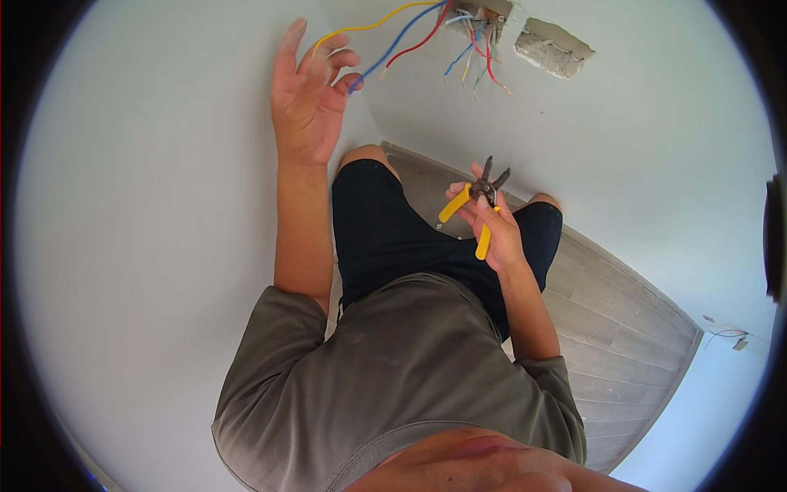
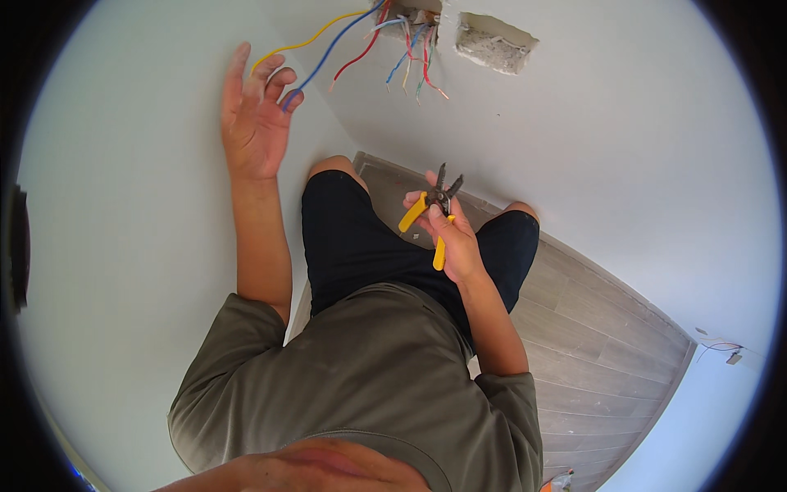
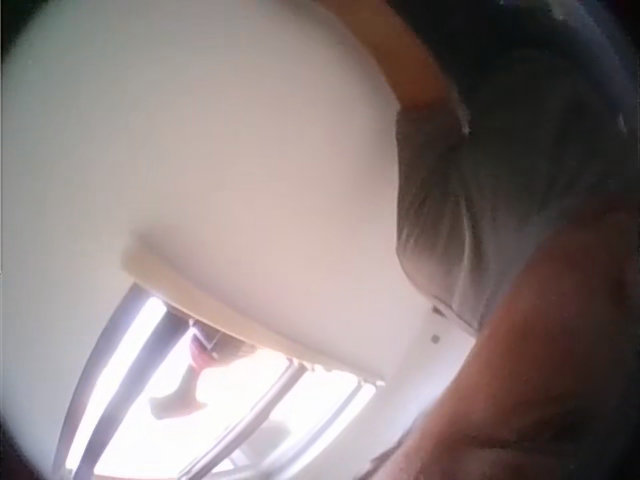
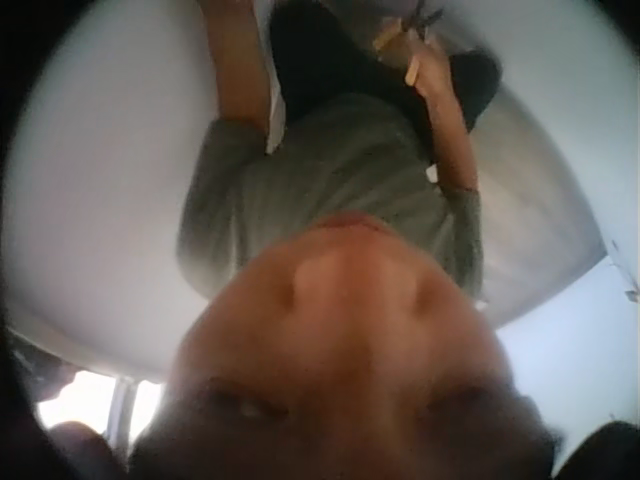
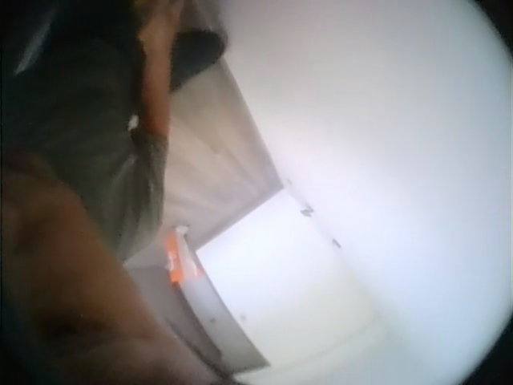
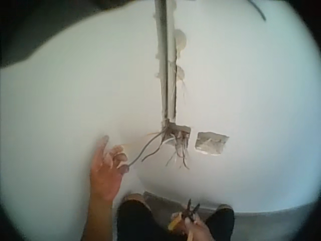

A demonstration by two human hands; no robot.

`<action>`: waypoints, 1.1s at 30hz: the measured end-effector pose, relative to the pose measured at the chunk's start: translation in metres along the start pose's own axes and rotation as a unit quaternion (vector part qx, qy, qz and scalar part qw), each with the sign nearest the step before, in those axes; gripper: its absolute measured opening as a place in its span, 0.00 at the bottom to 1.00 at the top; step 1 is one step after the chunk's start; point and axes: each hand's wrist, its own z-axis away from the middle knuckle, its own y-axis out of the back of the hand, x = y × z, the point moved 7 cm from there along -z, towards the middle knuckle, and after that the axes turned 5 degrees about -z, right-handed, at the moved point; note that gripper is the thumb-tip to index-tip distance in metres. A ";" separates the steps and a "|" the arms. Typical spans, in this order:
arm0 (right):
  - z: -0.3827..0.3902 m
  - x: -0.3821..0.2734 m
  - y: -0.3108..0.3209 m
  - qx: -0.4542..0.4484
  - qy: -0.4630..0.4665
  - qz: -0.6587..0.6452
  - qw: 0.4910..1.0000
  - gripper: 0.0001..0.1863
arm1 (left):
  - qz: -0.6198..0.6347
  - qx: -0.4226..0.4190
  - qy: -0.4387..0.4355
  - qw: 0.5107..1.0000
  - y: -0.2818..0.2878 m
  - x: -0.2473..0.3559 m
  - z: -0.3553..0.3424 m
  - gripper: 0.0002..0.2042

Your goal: Stripping insulation and preparing electrical wires in a wall-mounted box using wire strippers.

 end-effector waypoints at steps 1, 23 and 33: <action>0.000 0.000 -0.001 -0.013 0.000 -0.001 1.000 0.26 | 0.000 -0.002 0.001 1.000 0.008 -0.016 0.004 0.24; -0.015 0.011 0.021 -0.037 0.002 -0.090 0.995 0.19 | 0.024 -0.099 0.240 0.965 0.023 -0.114 -0.012 0.18; -0.016 -0.066 -0.013 0.022 0.139 0.059 0.988 0.13 | 0.136 -0.247 0.279 0.918 -0.036 -0.077 0.039 0.14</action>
